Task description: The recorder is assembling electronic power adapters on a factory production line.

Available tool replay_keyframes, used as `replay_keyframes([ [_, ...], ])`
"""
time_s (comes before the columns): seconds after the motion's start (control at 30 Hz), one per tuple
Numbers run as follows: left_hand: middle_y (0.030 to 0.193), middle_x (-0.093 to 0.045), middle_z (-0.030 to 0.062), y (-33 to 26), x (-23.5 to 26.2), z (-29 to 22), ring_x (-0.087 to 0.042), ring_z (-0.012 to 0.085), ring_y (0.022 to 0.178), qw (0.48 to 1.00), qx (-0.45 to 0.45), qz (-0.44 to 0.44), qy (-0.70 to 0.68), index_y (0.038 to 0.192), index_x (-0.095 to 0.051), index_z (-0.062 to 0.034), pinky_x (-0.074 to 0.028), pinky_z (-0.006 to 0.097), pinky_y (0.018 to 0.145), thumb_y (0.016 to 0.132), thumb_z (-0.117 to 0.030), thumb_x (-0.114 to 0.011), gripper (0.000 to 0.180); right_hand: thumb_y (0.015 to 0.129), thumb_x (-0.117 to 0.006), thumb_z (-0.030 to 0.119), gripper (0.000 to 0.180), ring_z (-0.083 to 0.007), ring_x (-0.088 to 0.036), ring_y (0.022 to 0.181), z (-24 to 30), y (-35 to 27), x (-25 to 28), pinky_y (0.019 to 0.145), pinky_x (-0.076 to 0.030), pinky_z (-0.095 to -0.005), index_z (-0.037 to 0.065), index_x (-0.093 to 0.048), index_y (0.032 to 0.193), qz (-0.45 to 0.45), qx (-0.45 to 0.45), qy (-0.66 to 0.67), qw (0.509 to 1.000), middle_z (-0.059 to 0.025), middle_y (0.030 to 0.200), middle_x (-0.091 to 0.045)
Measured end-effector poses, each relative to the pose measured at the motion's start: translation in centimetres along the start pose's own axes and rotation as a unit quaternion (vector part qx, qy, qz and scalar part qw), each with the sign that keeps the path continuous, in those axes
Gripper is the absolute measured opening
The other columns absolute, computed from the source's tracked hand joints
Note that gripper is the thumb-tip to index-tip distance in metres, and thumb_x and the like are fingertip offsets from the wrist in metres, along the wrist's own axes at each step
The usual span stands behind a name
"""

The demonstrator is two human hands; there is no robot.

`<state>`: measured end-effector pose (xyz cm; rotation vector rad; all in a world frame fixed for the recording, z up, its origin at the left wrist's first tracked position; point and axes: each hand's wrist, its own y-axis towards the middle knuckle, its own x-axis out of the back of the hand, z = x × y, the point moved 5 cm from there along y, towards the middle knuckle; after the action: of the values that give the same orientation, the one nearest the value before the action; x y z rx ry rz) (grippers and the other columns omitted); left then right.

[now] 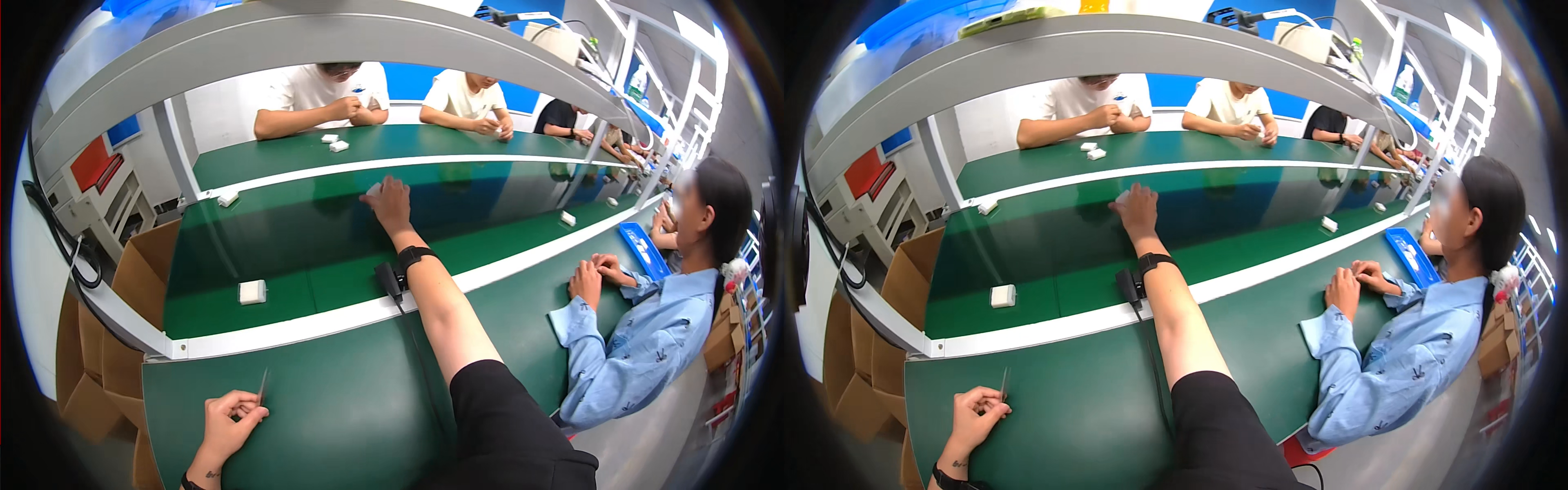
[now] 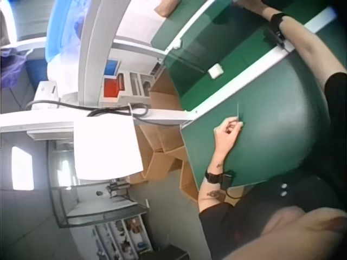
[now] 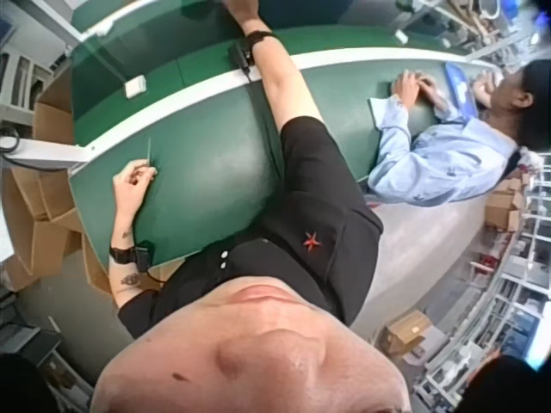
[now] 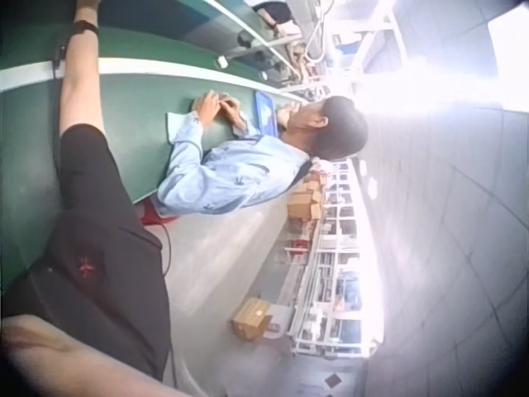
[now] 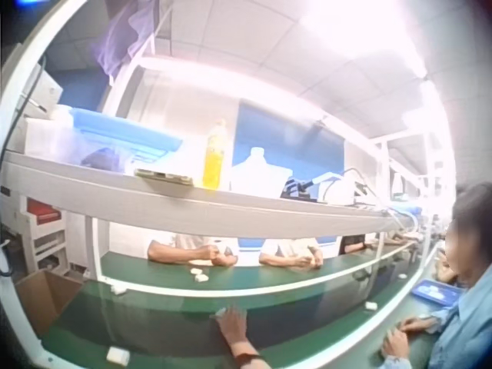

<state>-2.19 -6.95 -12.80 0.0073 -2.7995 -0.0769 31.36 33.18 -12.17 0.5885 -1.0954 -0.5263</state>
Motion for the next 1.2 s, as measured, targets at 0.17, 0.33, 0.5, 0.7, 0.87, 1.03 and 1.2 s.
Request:
replay_keyframes([
  [0.17, 0.075, -0.07, 0.01, 0.7, -0.2, -1.0, -0.065, 0.0093, 0.063, 0.998, -0.017, 0.017, 0.053, 0.089, -0.067, 0.006, -0.052, 0.02, 0.057, 0.076, 0.0, -0.074, 0.016, 0.066, -0.08, 0.042, 0.066, -0.033, -0.06, 0.088, -0.7, -0.2, -2.5, 0.081, -0.05, -0.0412, 0.006, -0.049, 0.112, 0.057, -0.031, -0.058, 0.996, -0.0166, 0.098, -0.062],
  [0.33, 0.075, -0.07, 0.0075, 1.1, 0.0, -0.6, -0.061, 0.0056, 0.059, 0.997, -0.031, 0.02, 0.065, 0.091, -0.069, 0.0024, -0.049, 0.019, 0.056, 0.076, -0.004, -0.076, 0.018, 0.078, -0.073, 0.038, 0.056, -0.0281, -0.064, 0.081, 2.0, -1.2, 0.2, 0.072, -0.053, -0.0403, 0.004, -0.047, 0.113, 0.16, -0.088, 0.218, 0.959, -0.0158, 0.099, -0.063],
  [0.5, 0.074, -0.07, 0.0062, 0.7, 0.2, -1.3, -0.057, 0.0041, 0.058, 0.994, -0.057, 0.03, 0.089, 0.093, -0.069, 0.0014, -0.046, 0.019, 0.054, 0.078, -0.009, -0.076, 0.02, 0.098, -0.051, 0.028, 0.043, -0.0312, -0.063, 0.101, 13.8, -7.5, 9.1, 0.07, -0.061, -0.0395, -0.001, -0.039, 0.127, 0.446, -0.172, 0.792, 0.38, -0.0197, 0.124, -0.055],
  [0.7, 0.072, -0.068, 0.0034, 0.5, 0.1, -1.2, -0.056, 0.0035, 0.058, 0.996, -0.04, 0.038, 0.069, 0.095, -0.069, 0.0012, -0.046, 0.019, 0.055, 0.079, -0.011, -0.075, 0.02, 0.099, -0.044, 0.029, 0.046, -0.0444, -0.037, 0.131, 23.0, -13.5, 16.6, 0.092, -0.054, -0.0501, 0.0, -0.037, 0.134, 0.465, -0.182, 0.864, 0.066, -0.0236, 0.146, -0.031],
  [0.87, 0.071, -0.066, 0.0025, 0.5, -0.3, -1.6, -0.056, 0.0038, 0.059, 0.995, -0.044, 0.04, 0.074, 0.092, -0.069, 0.0022, -0.045, 0.019, 0.054, 0.08, -0.01, -0.074, 0.018, 0.098, -0.045, 0.037, 0.049, -0.0503, -0.042, 0.124, 24.6, -15.9, 19.8, 0.096, -0.049, -0.0546, 0.004, -0.038, 0.134, 0.472, -0.223, 0.85, 0.066, -0.027, 0.136, -0.039],
  [1.03, 0.071, -0.066, 0.0026, 0.3, -0.2, -1.7, -0.055, 0.004, 0.059, 0.993, -0.061, 0.036, 0.094, 0.092, -0.069, 0.0018, -0.045, 0.019, 0.055, 0.08, -0.011, -0.074, 0.018, 0.098, -0.045, 0.04, 0.053, -0.0514, -0.039, 0.126, 24.5, -16.2, 21.6, 0.1, -0.044, -0.0583, 0.006, -0.035, 0.138, 0.477, -0.192, 0.855, 0.068, -0.0292, 0.136, -0.038],
  [1.2, 0.07, -0.065, 0.0021, 0.3, -0.1, -1.7, -0.055, 0.004, 0.059, 0.993, -0.055, 0.039, 0.095, 0.092, -0.069, 0.0018, -0.044, 0.019, 0.055, 0.08, -0.011, -0.074, 0.018, 0.096, -0.047, 0.039, 0.056, -0.0503, -0.025, 0.135, 24.6, -16.0, 23.2, 0.104, -0.038, -0.0599, 0.005, -0.038, 0.14, 0.481, -0.151, 0.861, 0.064, -0.0276, 0.147, -0.022],
])
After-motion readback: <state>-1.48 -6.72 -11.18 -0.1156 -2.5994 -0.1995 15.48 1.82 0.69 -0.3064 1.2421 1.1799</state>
